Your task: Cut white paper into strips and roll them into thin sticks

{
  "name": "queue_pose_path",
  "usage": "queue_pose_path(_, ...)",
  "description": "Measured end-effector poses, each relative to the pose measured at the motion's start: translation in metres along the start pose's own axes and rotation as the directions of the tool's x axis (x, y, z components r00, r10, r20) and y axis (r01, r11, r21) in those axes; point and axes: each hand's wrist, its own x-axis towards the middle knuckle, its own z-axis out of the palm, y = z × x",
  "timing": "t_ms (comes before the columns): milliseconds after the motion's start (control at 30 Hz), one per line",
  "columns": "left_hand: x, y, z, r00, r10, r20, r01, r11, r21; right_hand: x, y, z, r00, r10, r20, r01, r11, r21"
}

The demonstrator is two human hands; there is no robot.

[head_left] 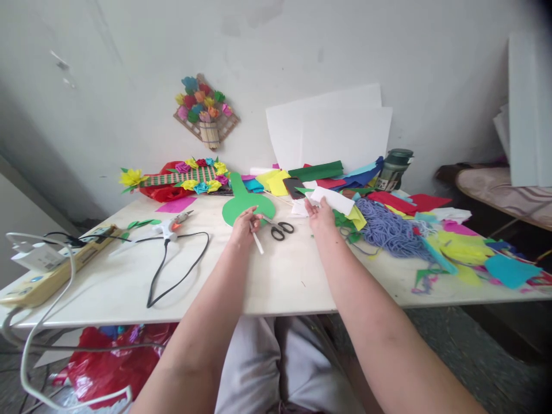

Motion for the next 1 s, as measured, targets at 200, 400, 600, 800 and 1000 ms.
queue_pose_path(200,0.000,0.002,-0.003,0.999,0.048,-0.018,-0.049,0.996,-0.071,-0.002,0.001,0.001,0.970,0.211,0.118,-0.206,0.977,-0.057)
queue_pose_path(400,0.001,0.001,-0.005,0.994,0.096,-0.058,-0.102,0.990,-0.102,-0.018,0.005,0.005,0.819,0.354,0.450,-0.208,0.916,-0.343)
queue_pose_path(600,0.002,0.003,-0.008,0.987,0.130,-0.094,-0.143,0.979,-0.144,-0.036,0.024,0.009,0.582,0.530,0.617,-0.052,0.781,-0.622)
queue_pose_path(800,0.002,0.003,-0.005,0.988,0.104,-0.116,-0.125,0.974,-0.191,-0.046,0.038,0.008,0.461,0.703,0.542,0.071,0.580,-0.812)
queue_pose_path(1000,-0.002,0.003,-0.004,0.995,0.103,-0.007,-0.103,0.989,-0.106,-0.052,0.040,0.009,0.391,0.739,0.548,0.189,0.519,-0.834)
